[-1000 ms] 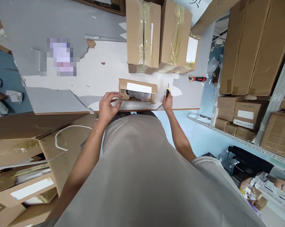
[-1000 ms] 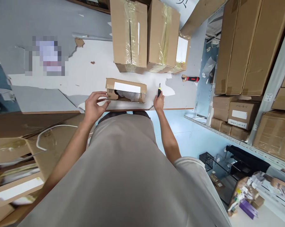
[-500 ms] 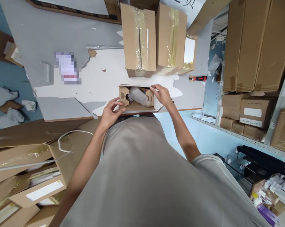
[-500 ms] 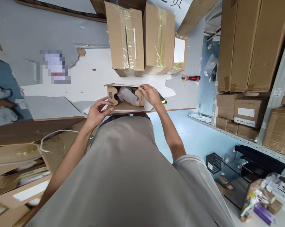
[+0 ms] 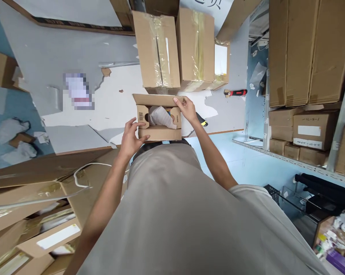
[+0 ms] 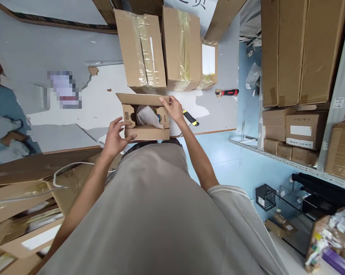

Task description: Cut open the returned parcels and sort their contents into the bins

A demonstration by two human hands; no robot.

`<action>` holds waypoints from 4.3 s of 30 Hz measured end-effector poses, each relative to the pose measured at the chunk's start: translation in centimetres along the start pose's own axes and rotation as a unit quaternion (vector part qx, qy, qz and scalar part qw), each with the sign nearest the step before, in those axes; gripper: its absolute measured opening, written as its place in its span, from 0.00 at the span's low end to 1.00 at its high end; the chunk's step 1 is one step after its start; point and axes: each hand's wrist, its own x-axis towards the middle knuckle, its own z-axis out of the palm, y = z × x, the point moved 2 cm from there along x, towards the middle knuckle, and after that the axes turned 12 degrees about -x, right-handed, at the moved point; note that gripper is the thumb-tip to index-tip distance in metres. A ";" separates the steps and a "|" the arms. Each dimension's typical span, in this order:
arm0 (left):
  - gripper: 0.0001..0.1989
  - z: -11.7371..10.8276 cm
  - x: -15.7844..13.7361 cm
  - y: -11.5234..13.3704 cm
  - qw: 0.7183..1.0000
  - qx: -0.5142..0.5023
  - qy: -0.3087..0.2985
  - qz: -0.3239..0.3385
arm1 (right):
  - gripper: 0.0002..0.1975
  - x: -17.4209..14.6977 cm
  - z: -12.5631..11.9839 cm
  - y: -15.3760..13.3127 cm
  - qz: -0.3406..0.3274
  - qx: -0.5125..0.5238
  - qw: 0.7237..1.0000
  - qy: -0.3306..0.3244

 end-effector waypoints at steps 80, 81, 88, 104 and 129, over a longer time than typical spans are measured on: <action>0.11 4.7 4.9 12.8 0.977 -0.131 0.088 -0.142 | 0.17 -11.0 -3.0 -8.5 -0.281 -0.226 0.933 0.010; 0.11 4.5 4.8 13.1 0.976 -0.148 0.093 -0.132 | 0.17 -10.9 -3.0 -8.9 -0.287 -0.235 0.928 0.018; 0.28 1.3 4.1 13.0 0.969 -0.201 0.145 -0.017 | 0.17 -6.8 -6.6 -10.5 -0.206 -0.088 0.970 0.096; 0.27 -2.7 2.2 15.4 0.942 -0.336 -0.010 0.017 | 0.34 -4.0 -9.4 -17.1 -0.130 0.204 0.963 0.123; 0.44 -3.4 1.7 17.2 0.926 -0.369 0.060 0.057 | 0.38 -9.3 -7.0 -19.5 -0.086 0.338 0.937 -0.015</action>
